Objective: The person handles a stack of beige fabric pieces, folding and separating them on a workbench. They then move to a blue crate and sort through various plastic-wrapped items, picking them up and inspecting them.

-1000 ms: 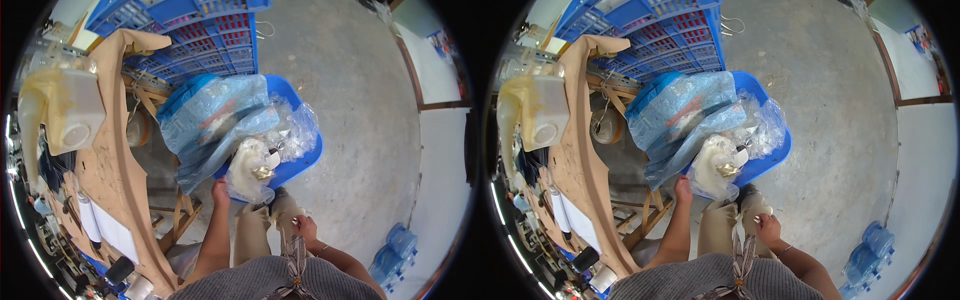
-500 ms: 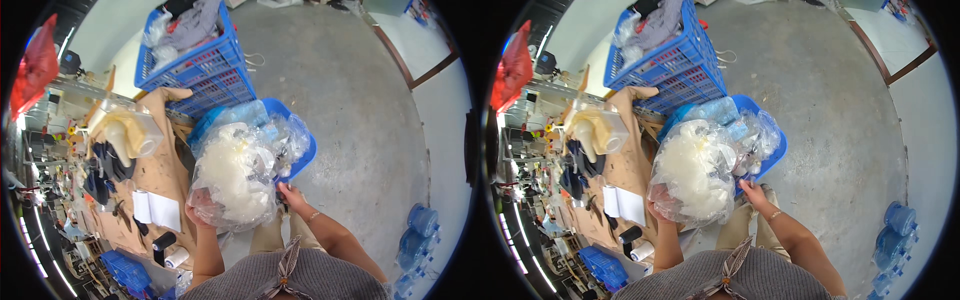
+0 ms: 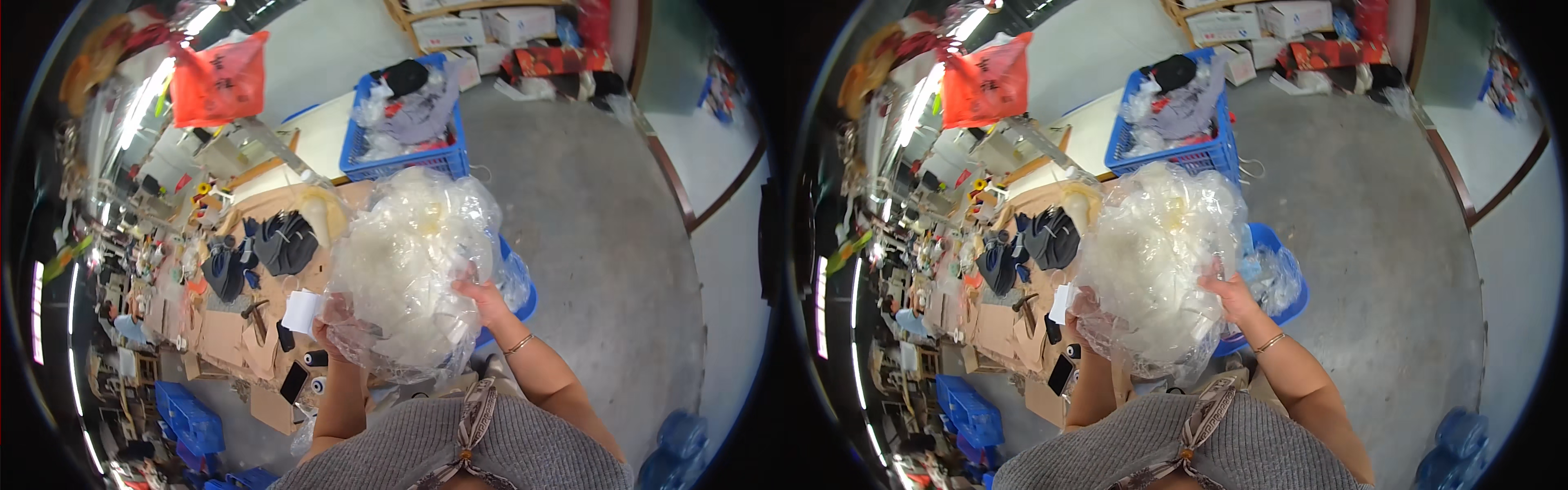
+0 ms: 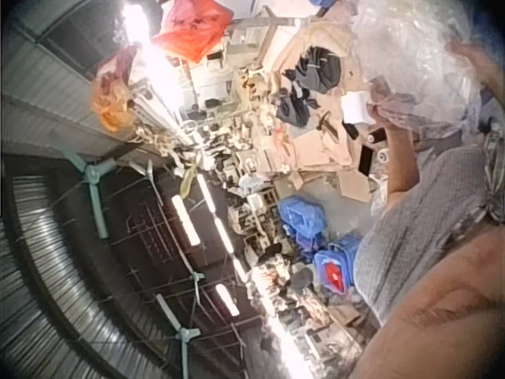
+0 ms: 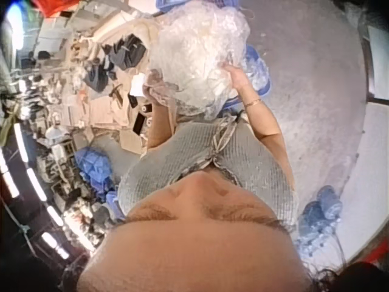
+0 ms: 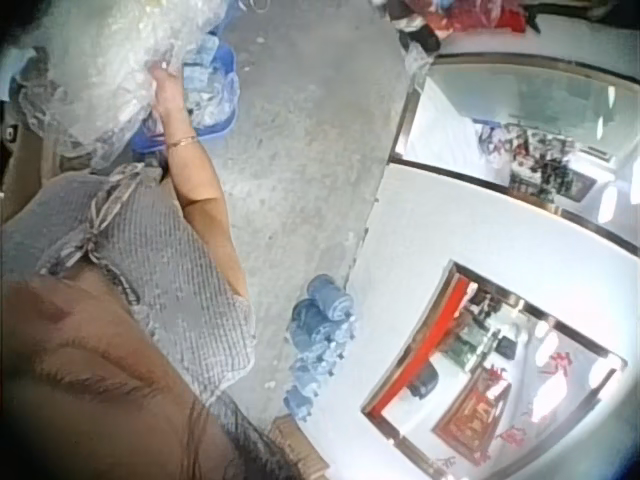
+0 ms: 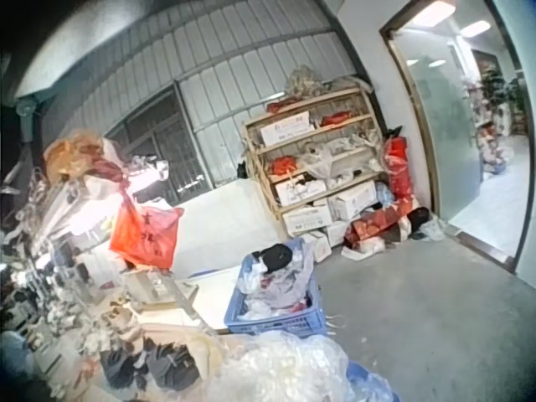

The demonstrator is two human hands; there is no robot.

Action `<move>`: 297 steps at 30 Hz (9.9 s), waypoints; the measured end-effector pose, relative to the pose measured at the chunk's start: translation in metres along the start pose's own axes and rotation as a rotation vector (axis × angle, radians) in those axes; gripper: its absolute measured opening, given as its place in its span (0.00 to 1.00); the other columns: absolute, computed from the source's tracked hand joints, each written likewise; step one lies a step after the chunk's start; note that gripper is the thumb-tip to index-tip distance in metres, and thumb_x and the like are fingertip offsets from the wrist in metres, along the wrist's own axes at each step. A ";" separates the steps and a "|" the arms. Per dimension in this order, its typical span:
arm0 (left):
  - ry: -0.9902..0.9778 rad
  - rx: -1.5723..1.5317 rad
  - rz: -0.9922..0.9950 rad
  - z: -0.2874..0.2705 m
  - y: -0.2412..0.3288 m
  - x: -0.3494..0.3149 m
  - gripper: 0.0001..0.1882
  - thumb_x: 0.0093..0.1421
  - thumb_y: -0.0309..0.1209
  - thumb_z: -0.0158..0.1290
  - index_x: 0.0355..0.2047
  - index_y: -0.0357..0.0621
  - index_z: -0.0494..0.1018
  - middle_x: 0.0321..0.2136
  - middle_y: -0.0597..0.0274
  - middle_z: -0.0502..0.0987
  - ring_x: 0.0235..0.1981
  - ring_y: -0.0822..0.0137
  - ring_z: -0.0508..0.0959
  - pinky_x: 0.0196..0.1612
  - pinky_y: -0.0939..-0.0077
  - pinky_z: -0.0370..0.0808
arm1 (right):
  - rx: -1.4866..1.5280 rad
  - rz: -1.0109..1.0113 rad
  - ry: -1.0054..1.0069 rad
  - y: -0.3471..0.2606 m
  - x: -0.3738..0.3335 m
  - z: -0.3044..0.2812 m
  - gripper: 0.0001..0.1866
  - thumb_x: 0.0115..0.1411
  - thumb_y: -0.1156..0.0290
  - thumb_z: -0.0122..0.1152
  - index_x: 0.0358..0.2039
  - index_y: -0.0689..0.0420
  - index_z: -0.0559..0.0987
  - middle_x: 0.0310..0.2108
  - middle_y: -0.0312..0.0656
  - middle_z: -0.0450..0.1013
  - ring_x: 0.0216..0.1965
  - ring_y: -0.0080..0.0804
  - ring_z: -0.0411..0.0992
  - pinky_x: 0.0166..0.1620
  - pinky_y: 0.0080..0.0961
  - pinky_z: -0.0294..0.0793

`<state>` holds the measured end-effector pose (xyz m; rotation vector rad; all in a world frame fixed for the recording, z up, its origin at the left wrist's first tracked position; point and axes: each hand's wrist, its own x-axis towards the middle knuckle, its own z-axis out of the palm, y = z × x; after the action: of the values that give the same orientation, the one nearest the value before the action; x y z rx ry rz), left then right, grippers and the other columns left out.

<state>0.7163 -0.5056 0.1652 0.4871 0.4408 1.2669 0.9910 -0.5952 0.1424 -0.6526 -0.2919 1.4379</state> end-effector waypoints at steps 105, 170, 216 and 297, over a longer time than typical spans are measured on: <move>-0.664 2.327 -0.078 -0.470 -0.519 0.249 0.16 0.46 0.27 0.54 0.39 0.45 0.73 0.34 0.52 0.76 0.45 0.52 0.73 0.44 0.59 0.70 | -1.856 0.253 0.153 0.252 0.069 -0.548 0.11 0.52 0.64 0.58 0.28 0.59 0.77 0.26 0.51 0.75 0.30 0.50 0.73 0.34 0.40 0.73; -0.174 -0.047 -0.639 -0.414 -0.518 0.164 0.34 0.46 0.36 0.46 0.55 0.39 0.61 0.50 0.50 0.69 0.50 0.50 0.71 0.52 0.54 0.69 | -0.006 0.057 0.406 0.235 0.108 -0.549 0.14 0.49 0.76 0.62 0.37 0.54 0.73 0.26 0.29 0.68 0.22 0.14 0.61 0.19 0.12 0.55; 0.838 1.152 -0.304 -0.677 -0.533 0.201 0.30 0.44 0.34 0.62 0.45 0.31 0.68 0.42 0.52 0.74 0.40 0.60 0.76 0.46 0.69 0.71 | -0.418 -0.228 0.627 0.224 0.079 -0.571 0.16 0.43 0.85 0.47 0.32 0.57 0.76 0.25 0.29 0.72 0.20 0.14 0.63 0.23 0.13 0.57; 0.181 2.259 0.316 -0.590 -0.363 0.216 0.42 0.39 0.43 0.65 0.54 0.44 0.62 0.59 0.50 0.54 0.60 0.44 0.53 0.60 0.46 0.47 | -0.384 -0.054 0.530 0.223 0.110 -0.568 0.21 0.52 0.76 0.60 0.47 0.64 0.68 0.43 0.45 0.72 0.43 0.34 0.71 0.48 0.30 0.69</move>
<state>0.7213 -0.3171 -0.5354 2.3372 1.9559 0.5255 1.1406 -0.6236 -0.4591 -1.2976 -0.1635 1.1129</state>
